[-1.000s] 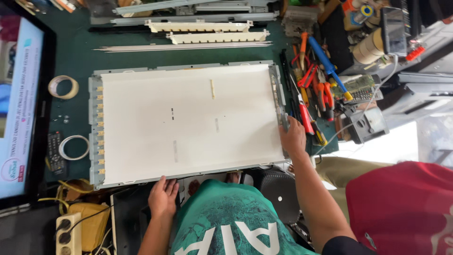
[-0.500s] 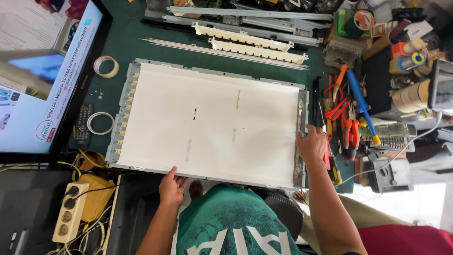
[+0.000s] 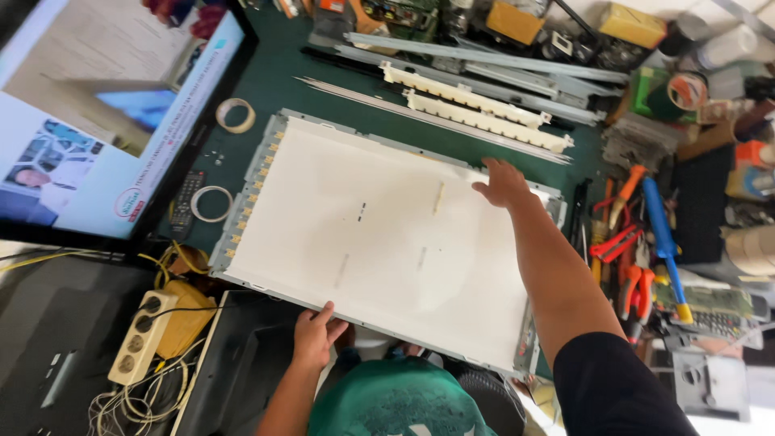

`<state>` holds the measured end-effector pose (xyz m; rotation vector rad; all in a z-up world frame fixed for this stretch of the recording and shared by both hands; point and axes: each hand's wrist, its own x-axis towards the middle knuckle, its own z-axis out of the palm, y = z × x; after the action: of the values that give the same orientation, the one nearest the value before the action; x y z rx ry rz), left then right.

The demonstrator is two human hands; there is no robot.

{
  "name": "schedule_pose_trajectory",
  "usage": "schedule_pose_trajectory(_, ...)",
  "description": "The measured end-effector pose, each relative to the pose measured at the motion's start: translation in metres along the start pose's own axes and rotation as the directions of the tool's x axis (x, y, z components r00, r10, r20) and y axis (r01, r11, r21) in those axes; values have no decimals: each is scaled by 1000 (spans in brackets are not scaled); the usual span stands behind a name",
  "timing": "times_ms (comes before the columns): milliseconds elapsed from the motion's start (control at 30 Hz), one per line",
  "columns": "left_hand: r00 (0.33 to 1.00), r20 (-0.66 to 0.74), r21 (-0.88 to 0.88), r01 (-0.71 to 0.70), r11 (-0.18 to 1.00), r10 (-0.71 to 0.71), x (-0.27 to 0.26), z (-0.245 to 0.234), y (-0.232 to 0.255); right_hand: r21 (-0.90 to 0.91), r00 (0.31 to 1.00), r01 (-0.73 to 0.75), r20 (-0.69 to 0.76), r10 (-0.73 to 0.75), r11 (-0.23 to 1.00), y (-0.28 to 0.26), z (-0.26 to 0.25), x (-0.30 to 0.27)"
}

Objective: The person works on the back of a disassembled flat-screen TV, using a screwdriver to remove screws and a utility knife to cut tape. They manipulate wires and components on the metal chassis while the device rests on a workbench.

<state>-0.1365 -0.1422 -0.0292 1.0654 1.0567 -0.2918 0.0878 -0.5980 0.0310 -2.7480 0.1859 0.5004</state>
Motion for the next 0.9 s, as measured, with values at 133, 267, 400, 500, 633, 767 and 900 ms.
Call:
schedule_pose_trajectory(133, 1000, 2, 44, 22, 999, -22, -13, -2, 9, -185, 992, -68, 97, 87, 980, -2, 6, 18)
schedule_pose_trajectory(267, 998, 5, 32, 67, 997, -68, -25, 7, 23, -167, 987, -57, 141, 81, 984, 2, -7, 24)
schedule_pose_trajectory(400, 998, 16, 31, 58, 998, -59, -6, 2, 11, -159, 989, -20, 144, 43, 987, -2, -35, 12)
schedule_pose_trajectory(500, 1000, -6, 31, 1, 1000, -1, -11, 0, 4, 98, 977, -143, 175, 124, 985, -14, -54, -12)
schedule_pose_trajectory(633, 1000, 24, -31, 4, 1000, -3, -2, 0, -1, -3, 993, -119, -2, 119, 993, -18, -77, -22)
schedule_pose_trajectory(767, 987, 160, -42, 29, 999, -22, -17, 11, 14, -118, 982, -114, -163, 94, 987, -52, -143, -65)
schedule_pose_trajectory(900, 973, 222, 3, 55, 998, -55, 7, 21, 14, -113, 948, -132, -306, 92, 985, -81, -191, -124)
